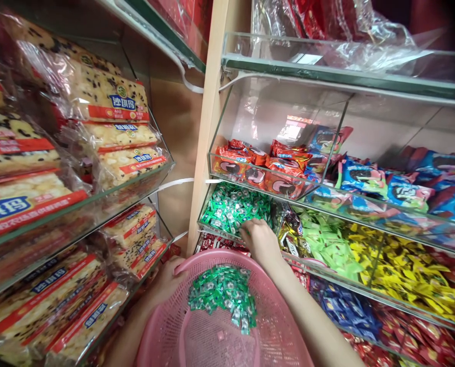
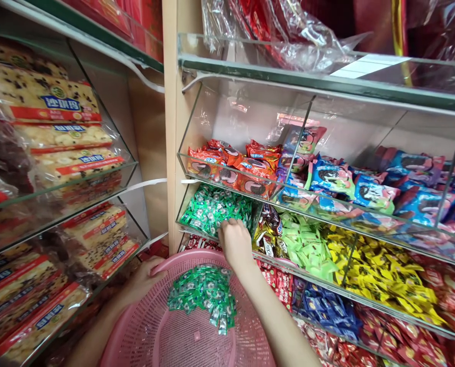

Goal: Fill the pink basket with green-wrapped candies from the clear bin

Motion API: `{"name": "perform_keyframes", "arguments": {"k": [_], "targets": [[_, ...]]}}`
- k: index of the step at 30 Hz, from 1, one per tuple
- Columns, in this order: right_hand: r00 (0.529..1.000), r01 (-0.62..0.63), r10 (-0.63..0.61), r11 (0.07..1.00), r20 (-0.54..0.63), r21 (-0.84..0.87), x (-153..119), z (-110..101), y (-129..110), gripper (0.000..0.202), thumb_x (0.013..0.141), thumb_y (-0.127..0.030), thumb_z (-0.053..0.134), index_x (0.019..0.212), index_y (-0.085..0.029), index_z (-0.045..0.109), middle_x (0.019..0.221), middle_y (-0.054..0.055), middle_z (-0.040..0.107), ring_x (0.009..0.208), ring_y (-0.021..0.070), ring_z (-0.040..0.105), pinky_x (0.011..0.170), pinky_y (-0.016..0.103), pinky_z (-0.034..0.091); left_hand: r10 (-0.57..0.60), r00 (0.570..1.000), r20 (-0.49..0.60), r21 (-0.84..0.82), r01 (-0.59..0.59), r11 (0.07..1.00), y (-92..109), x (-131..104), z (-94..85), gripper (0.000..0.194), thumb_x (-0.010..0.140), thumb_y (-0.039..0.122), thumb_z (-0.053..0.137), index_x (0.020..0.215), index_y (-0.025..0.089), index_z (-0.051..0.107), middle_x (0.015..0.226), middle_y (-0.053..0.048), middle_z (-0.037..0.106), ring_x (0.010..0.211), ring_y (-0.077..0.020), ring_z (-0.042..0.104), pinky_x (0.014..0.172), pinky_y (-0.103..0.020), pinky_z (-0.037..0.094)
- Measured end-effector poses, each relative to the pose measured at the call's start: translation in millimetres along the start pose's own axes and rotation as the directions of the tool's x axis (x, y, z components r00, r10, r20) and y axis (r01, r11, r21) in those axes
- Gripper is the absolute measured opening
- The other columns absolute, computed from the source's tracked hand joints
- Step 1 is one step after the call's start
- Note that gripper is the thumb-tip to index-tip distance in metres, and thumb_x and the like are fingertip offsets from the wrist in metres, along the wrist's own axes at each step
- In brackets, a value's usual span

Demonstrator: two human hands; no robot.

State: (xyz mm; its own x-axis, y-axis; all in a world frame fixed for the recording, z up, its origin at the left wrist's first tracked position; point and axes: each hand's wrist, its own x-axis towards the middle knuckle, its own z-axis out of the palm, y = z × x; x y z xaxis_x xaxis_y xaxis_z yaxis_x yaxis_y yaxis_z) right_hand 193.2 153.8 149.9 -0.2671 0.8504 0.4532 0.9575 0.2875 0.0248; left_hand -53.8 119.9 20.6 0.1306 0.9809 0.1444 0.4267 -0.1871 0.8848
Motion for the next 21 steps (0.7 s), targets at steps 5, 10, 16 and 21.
{"name": "perform_keyframes", "arguments": {"k": [5,10,16,21], "targets": [[0.976,0.212,-0.193,0.950,-0.100,0.228,-18,3,-22,0.024,0.094,-0.027,0.036,0.085,-0.018,0.056,0.083,0.005,0.056,0.081,0.0176,0.049,0.075,0.028,0.037,-0.001,1.000,0.007,0.020,0.001,1.000,2,0,-0.8,0.018,0.072,0.021,0.053,0.079,0.014,0.068,0.077,-0.002,0.063,0.077,-0.0206,0.058,0.072,-0.031,0.044],[0.886,0.396,-0.446,0.869,0.123,0.297,-57,41,-50,0.018,0.092,-0.023,0.041,0.081,-0.019,0.054,0.084,0.003,0.058,0.080,0.0155,0.052,0.071,0.026,0.039,-0.025,1.000,0.014,0.032,0.025,0.999,0,1,0.1,0.022,0.073,0.021,0.051,0.085,0.012,0.068,0.082,-0.004,0.065,0.080,-0.0214,0.059,0.074,-0.031,0.044],[0.765,0.261,-0.348,0.937,0.542,0.232,-83,66,-41,0.011,0.081,-0.023,0.059,0.090,-0.019,0.062,0.092,0.004,0.066,0.092,0.0191,0.059,0.078,0.027,0.043,-0.027,0.999,0.018,0.027,0.027,0.999,2,-1,-0.2,0.021,0.073,0.021,0.052,0.084,0.012,0.068,0.082,-0.005,0.066,0.080,-0.0206,0.059,0.073,-0.029,0.045],[0.569,0.079,-0.068,0.996,0.819,0.027,-96,51,-24,0.031,0.072,-0.027,0.068,0.099,-0.011,0.067,0.098,0.015,0.068,0.097,0.0278,0.062,0.081,0.033,0.048,-0.033,0.999,0.014,0.020,0.032,0.999,-1,-1,0.4,0.023,0.073,0.021,0.051,0.086,0.012,0.067,0.084,-0.004,0.067,0.083,-0.0213,0.060,0.075,-0.030,0.046]]}}
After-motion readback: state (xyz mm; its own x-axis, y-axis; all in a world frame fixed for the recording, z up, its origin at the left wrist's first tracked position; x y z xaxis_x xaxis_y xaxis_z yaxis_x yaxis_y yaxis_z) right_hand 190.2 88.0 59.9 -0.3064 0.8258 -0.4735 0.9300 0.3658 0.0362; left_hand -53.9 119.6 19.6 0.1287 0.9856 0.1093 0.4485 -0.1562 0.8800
